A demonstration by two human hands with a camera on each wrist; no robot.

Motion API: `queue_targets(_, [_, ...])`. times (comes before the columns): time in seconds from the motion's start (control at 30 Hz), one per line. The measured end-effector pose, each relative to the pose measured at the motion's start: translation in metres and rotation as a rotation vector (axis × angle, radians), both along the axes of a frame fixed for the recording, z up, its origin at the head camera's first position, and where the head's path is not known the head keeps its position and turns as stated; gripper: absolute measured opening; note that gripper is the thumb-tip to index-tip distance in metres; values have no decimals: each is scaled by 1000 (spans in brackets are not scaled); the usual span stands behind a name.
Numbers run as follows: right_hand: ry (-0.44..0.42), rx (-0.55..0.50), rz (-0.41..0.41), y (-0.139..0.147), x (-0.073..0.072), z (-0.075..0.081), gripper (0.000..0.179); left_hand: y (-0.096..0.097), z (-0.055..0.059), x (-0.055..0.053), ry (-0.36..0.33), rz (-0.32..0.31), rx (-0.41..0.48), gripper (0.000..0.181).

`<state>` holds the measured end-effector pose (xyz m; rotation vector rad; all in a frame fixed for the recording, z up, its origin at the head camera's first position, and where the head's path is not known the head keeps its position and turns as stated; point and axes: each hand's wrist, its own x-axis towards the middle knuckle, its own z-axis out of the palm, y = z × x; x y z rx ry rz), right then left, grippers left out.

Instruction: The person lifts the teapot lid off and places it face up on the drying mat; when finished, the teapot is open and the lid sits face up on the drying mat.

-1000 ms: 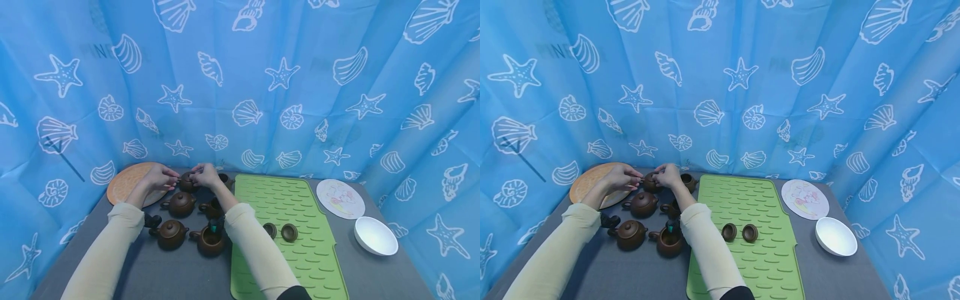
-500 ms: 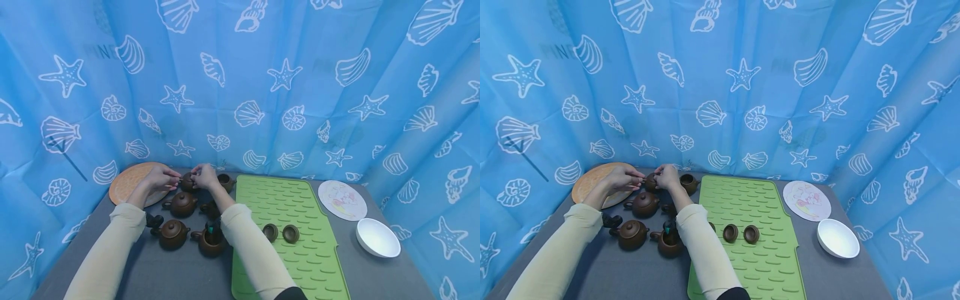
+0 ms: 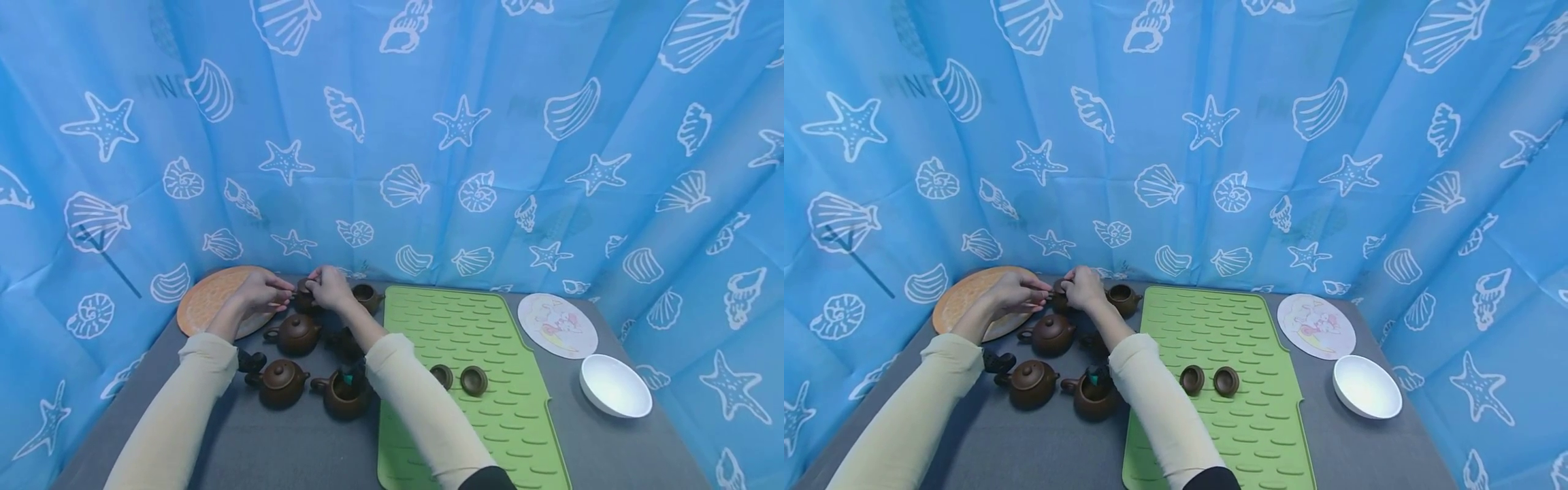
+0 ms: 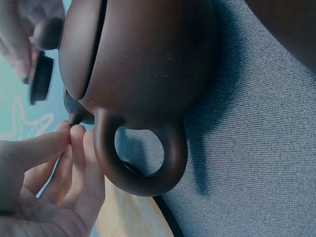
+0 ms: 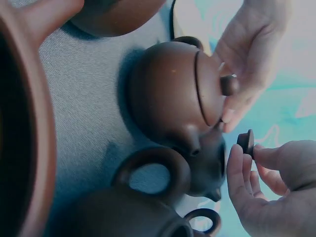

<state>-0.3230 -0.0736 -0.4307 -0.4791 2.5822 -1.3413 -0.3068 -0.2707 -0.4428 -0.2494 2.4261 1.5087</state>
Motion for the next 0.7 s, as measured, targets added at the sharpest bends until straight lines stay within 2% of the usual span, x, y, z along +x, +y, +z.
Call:
queue_targets(0.3, [-4,-96,41,37,-5,15,22,1,-4,-5,-9,13,-38,31])
queue_targets(0.57, [-27,-185,45,95,-10,31,27,0,-5,-8,-30,16,-46,29])
queue_targets(0.7, [-39,-185,52,129,-8,37,32,0,-4,-6,-22,9,-46,30])
